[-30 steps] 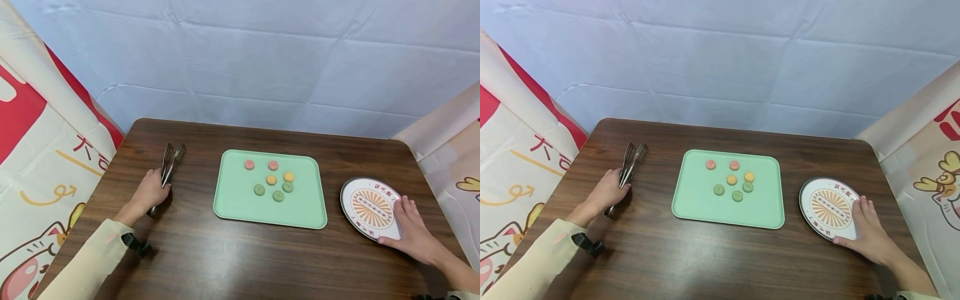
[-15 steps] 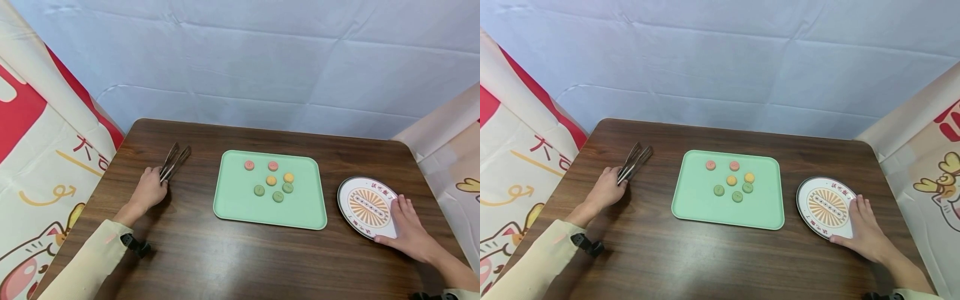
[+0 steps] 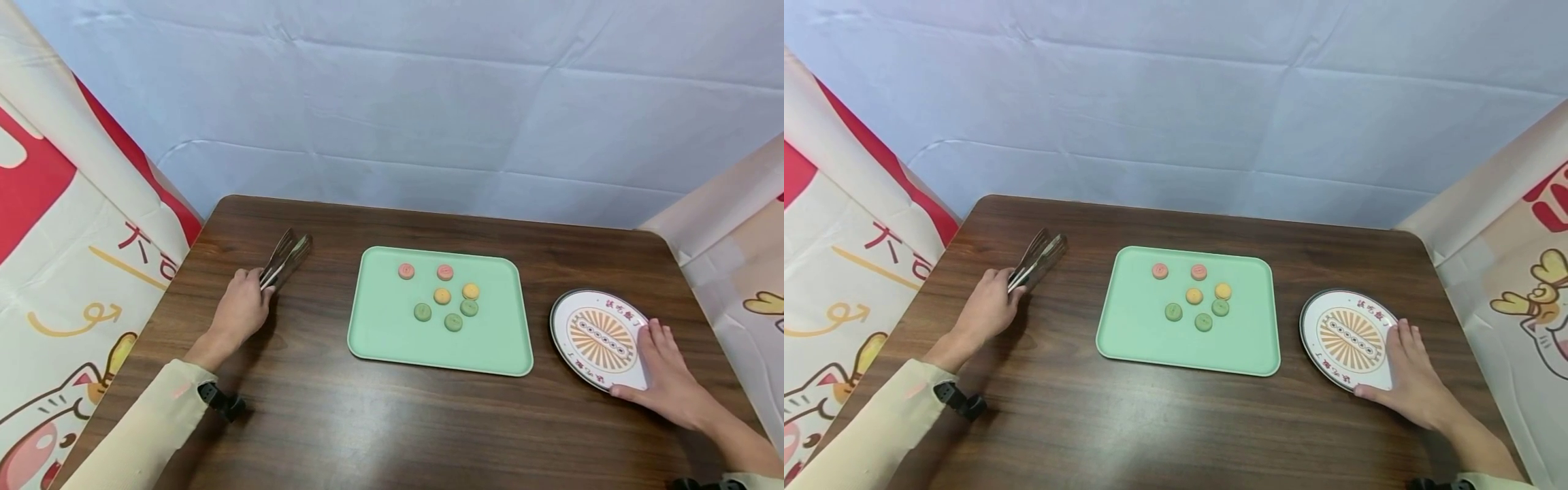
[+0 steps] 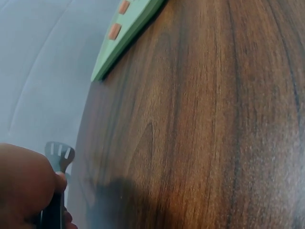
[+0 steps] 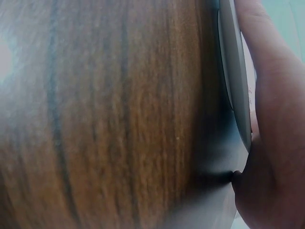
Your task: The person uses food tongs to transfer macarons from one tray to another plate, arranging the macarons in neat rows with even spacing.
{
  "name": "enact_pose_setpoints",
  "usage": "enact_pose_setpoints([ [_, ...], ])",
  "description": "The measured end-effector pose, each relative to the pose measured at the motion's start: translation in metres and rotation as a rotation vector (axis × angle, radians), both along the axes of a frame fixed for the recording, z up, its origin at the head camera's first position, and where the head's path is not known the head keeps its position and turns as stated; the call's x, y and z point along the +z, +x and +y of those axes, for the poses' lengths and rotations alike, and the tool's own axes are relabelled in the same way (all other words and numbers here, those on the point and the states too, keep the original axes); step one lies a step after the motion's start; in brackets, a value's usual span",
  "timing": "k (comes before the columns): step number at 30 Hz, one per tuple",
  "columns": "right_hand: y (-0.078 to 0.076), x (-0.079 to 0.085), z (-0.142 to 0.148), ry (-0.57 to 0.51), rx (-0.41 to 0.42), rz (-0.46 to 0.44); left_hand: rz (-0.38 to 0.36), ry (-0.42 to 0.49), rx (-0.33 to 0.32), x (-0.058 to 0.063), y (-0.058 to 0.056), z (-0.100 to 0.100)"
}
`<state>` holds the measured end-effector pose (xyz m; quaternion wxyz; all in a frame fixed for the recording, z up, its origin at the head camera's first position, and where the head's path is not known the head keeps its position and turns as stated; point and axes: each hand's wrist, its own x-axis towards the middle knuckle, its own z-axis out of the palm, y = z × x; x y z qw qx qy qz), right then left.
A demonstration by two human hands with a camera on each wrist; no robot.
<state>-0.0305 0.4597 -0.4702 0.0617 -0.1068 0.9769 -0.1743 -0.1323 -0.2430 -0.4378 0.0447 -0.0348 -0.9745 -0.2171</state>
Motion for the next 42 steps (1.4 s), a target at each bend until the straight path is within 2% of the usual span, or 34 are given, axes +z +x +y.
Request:
enact_pose_setpoints([
  [11, 0.0, 0.001, -0.001, 0.017, -0.005, -0.004, 0.086, -0.029, -0.044, -0.001, -0.001, 0.0],
  [24, 0.001, 0.003, -0.003, 0.015, -0.014, -0.021, 0.174, -0.02, -0.082, 0.002, -0.005, 0.0],
  [42, 0.0, 0.004, -0.003, 0.022, -0.01, -0.026, 0.201, -0.04, -0.144, 0.012, -0.008, 0.005],
])
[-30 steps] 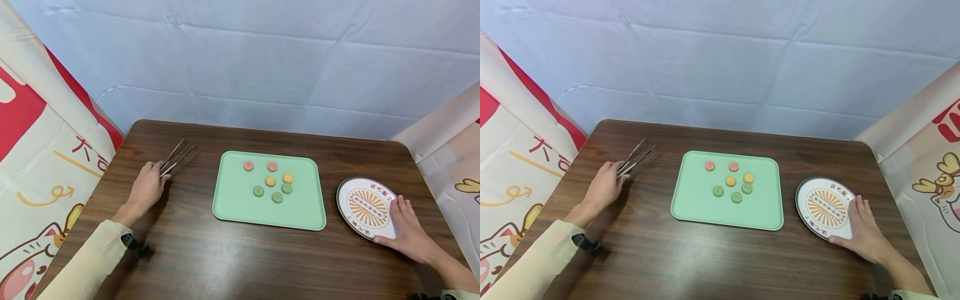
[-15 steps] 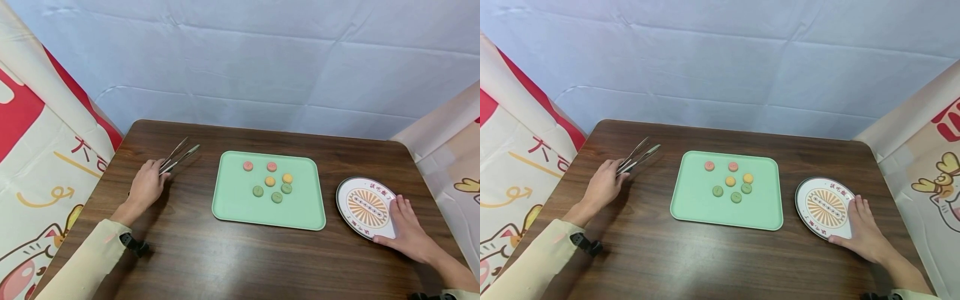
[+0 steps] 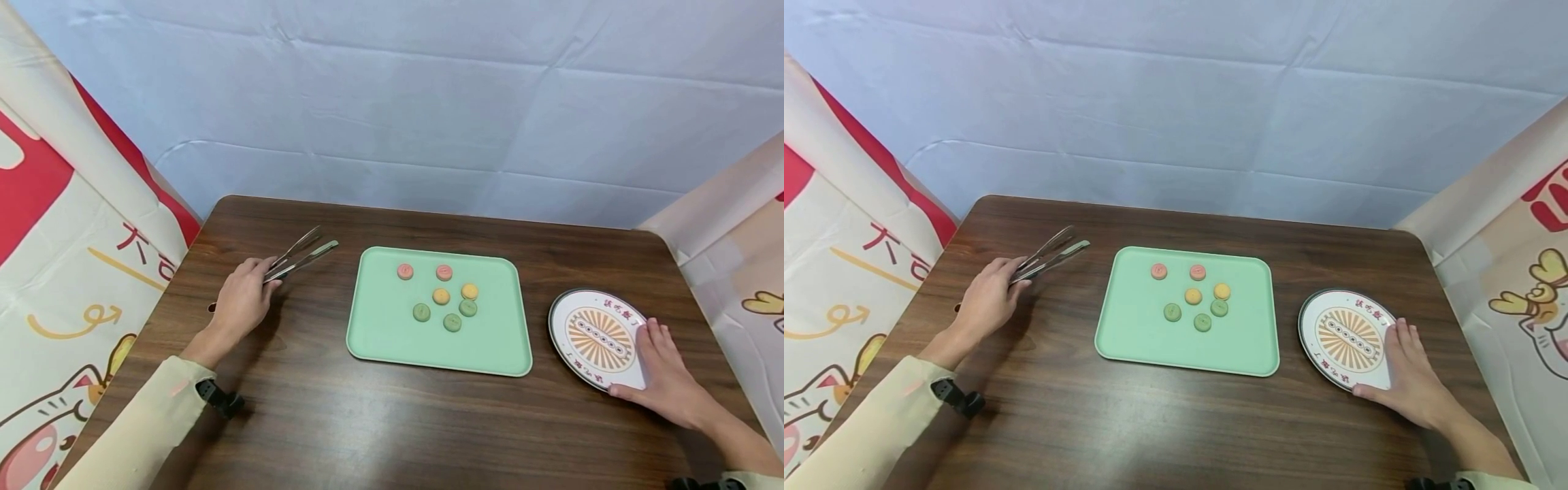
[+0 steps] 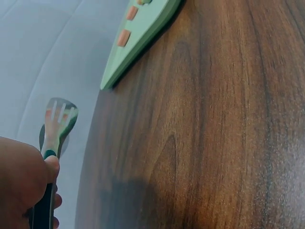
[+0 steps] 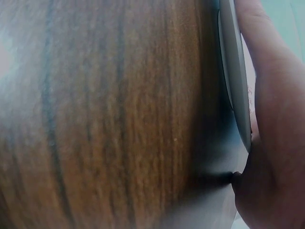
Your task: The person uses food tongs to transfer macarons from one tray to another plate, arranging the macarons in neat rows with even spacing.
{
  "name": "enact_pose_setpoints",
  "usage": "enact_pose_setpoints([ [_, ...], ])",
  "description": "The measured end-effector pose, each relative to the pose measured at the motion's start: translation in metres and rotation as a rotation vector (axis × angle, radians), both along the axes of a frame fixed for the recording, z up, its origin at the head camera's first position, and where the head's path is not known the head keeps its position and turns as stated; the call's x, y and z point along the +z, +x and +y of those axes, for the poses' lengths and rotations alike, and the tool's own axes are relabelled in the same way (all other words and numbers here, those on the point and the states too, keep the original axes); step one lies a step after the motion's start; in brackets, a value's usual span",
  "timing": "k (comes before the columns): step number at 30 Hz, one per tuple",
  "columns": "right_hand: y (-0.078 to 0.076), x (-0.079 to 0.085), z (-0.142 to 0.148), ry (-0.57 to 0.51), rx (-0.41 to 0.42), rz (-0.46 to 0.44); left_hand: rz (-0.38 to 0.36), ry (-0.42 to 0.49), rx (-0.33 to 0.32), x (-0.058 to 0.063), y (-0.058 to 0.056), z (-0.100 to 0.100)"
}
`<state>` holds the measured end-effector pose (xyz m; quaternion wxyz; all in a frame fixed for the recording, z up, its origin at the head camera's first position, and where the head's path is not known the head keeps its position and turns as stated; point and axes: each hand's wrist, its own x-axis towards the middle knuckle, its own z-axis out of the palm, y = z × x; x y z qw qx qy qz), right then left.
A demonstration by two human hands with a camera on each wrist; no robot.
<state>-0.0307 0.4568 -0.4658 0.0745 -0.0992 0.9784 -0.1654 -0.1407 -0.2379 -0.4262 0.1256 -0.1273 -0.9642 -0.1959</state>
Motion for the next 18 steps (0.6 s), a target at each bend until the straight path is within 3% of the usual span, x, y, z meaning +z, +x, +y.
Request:
enact_pose_setpoints([
  [13, 0.0002, -0.0011, 0.0002, 0.009, -0.001, 0.001, -0.03, -0.004, -0.064, 0.0027, -0.0048, 0.0045],
  [18, 0.0003, -0.0005, -0.0004, 0.01, 0.003, 0.005, -0.076, 0.018, -0.117, 0.0044, -0.008, 0.0063],
])
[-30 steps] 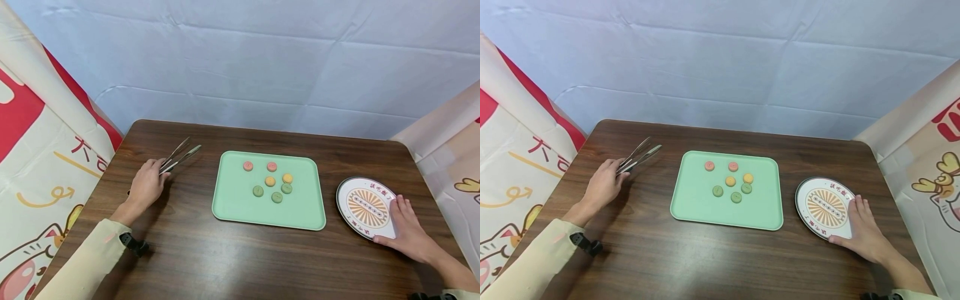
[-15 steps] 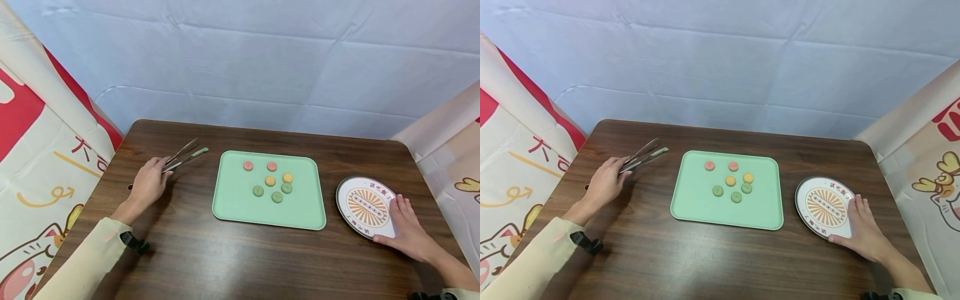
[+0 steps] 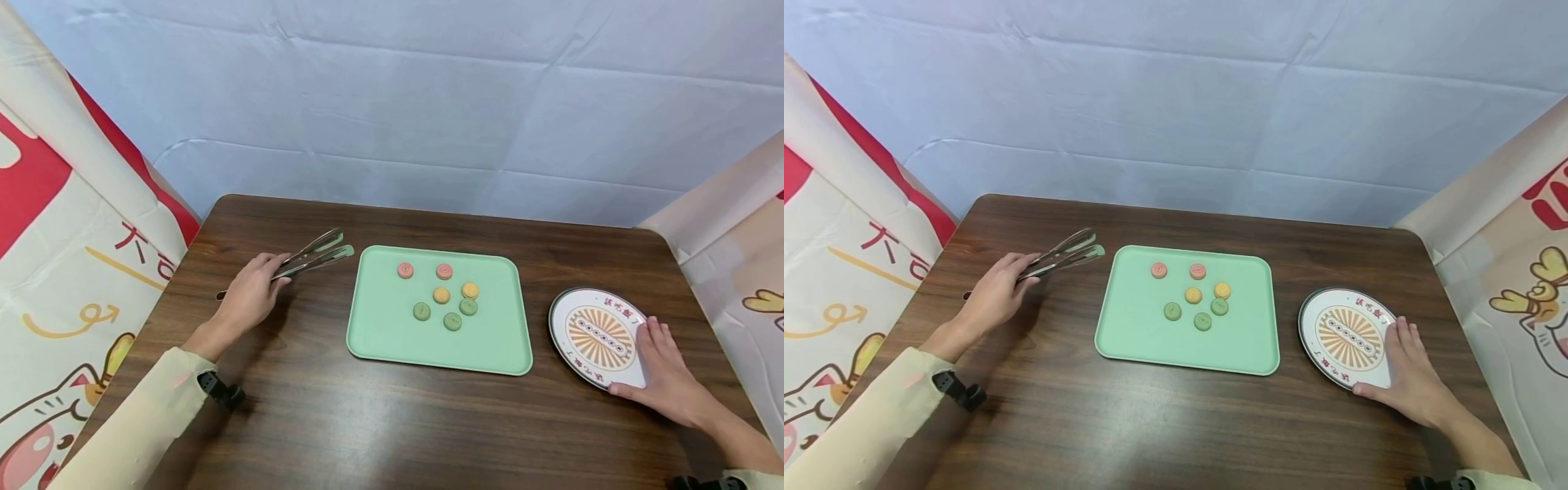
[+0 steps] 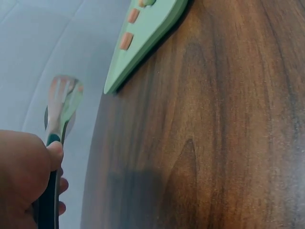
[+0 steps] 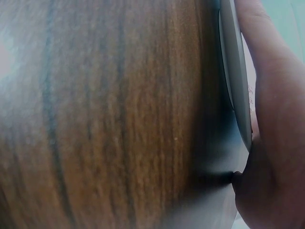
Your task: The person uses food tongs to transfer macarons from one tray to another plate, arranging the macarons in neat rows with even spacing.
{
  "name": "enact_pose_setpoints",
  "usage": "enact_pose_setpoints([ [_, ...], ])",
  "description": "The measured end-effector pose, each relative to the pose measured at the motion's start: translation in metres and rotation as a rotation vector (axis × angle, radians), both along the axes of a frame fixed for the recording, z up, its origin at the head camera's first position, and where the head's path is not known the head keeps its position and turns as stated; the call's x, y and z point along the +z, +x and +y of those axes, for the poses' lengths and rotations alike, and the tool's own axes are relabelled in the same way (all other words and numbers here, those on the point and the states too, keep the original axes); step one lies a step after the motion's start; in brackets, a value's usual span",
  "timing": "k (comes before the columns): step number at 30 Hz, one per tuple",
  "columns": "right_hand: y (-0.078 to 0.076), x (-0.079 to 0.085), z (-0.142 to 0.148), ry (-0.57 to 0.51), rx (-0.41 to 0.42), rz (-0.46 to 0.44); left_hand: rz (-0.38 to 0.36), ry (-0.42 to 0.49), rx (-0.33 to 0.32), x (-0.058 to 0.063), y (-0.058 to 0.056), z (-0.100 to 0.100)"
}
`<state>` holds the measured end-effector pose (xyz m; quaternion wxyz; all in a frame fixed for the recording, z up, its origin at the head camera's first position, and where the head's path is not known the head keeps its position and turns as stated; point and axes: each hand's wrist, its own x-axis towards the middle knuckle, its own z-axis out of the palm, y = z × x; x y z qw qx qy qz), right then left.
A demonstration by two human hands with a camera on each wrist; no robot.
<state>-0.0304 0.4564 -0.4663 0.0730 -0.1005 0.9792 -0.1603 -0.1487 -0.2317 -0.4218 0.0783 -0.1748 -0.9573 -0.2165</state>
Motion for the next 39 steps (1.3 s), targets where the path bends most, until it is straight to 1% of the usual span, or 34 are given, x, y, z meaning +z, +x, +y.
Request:
enact_pose_setpoints([
  [6, 0.0, -0.001, 0.001, -0.005, 0.009, 0.014, -0.035, 0.009, -0.084, 0.003, -0.006, 0.0],
  [12, 0.0, -0.003, 0.002, -0.008, 0.019, 0.029, -0.064, -0.011, -0.148, 0.007, -0.01, 0.0],
  [17, -0.001, -0.003, 0.003, -0.002, 0.019, 0.033, -0.075, -0.027, -0.154, 0.01, -0.013, 0.004],
  [23, 0.0, -0.002, 0.001, -0.002, 0.014, 0.022, -0.085, -0.03, -0.165, 0.011, -0.017, 0.008],
  [31, 0.0, -0.002, 0.001, -0.007, 0.012, 0.017, -0.081, -0.02, -0.192, 0.008, -0.024, 0.017],
  [39, -0.001, -0.002, 0.001, -0.001, 0.012, 0.019, -0.116, -0.025, -0.197, 0.003, -0.032, 0.029],
])
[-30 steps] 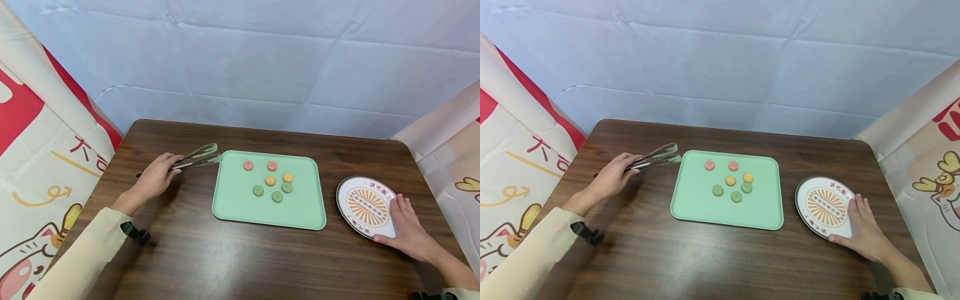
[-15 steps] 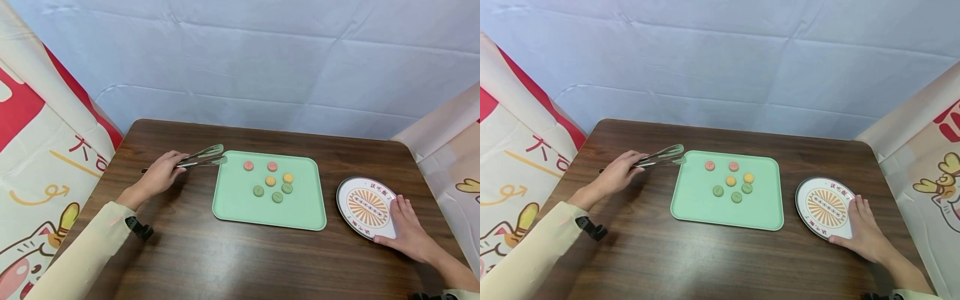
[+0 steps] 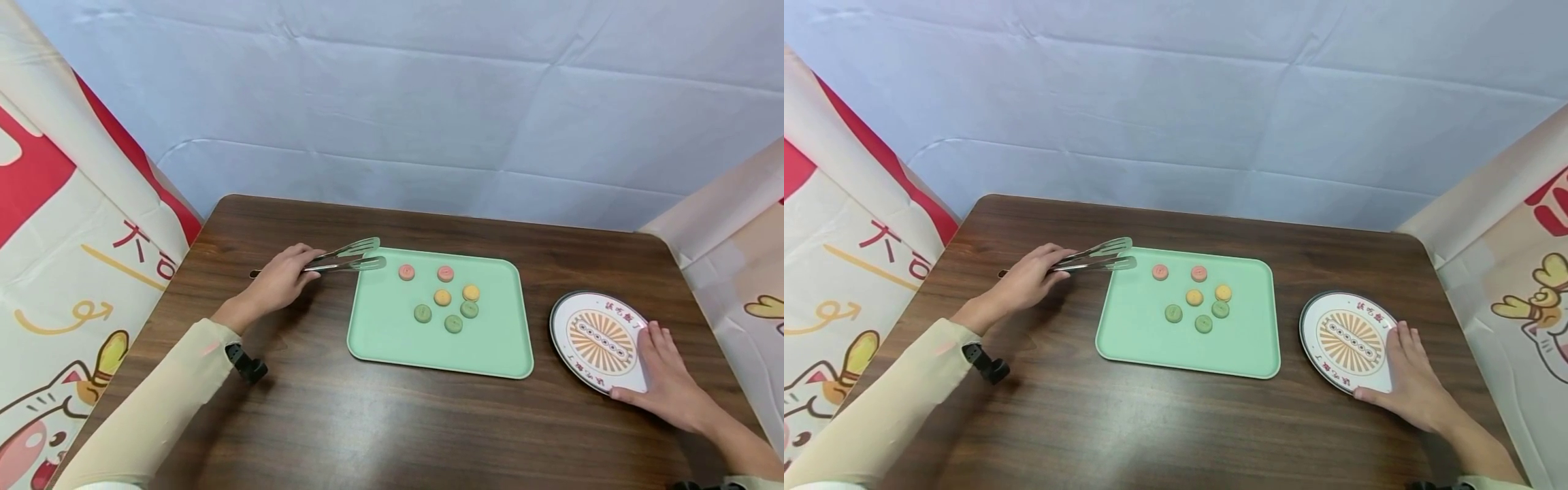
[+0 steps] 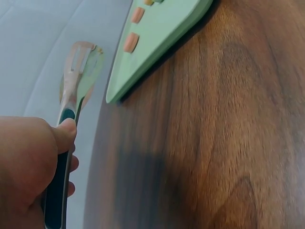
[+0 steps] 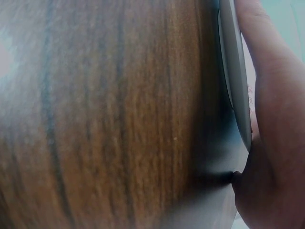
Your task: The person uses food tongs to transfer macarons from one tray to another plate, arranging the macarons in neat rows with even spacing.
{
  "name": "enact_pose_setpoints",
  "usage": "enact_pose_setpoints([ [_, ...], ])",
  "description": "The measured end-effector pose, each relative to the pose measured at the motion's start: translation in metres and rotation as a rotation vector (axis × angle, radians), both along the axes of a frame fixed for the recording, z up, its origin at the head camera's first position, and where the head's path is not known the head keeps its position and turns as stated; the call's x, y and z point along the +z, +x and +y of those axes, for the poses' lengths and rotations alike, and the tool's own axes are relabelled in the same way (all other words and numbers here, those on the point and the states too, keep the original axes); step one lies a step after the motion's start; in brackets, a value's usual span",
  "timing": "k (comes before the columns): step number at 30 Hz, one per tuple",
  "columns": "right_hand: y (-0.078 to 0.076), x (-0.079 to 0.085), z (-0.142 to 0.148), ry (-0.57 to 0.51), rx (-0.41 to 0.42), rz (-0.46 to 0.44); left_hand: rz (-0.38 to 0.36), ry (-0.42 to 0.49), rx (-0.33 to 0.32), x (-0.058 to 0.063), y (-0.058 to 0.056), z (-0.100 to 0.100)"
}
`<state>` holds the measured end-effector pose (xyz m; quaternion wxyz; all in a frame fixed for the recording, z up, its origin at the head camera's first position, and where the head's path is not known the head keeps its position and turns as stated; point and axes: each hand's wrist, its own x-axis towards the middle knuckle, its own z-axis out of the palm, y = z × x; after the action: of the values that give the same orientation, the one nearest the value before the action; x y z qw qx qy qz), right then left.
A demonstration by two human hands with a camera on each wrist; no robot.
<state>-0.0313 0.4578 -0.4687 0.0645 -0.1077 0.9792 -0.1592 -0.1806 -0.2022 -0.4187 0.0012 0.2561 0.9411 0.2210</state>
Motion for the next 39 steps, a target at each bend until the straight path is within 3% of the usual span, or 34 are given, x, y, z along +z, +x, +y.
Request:
enact_pose_setpoints([
  [19, 0.0, 0.003, -0.003, 0.005, -0.011, -0.008, -0.032, -0.03, -0.047, -0.005, -0.007, 0.025],
  [39, 0.0, 0.002, -0.002, 0.004, -0.011, -0.012, -0.038, -0.077, -0.083, -0.015, -0.014, 0.039],
])
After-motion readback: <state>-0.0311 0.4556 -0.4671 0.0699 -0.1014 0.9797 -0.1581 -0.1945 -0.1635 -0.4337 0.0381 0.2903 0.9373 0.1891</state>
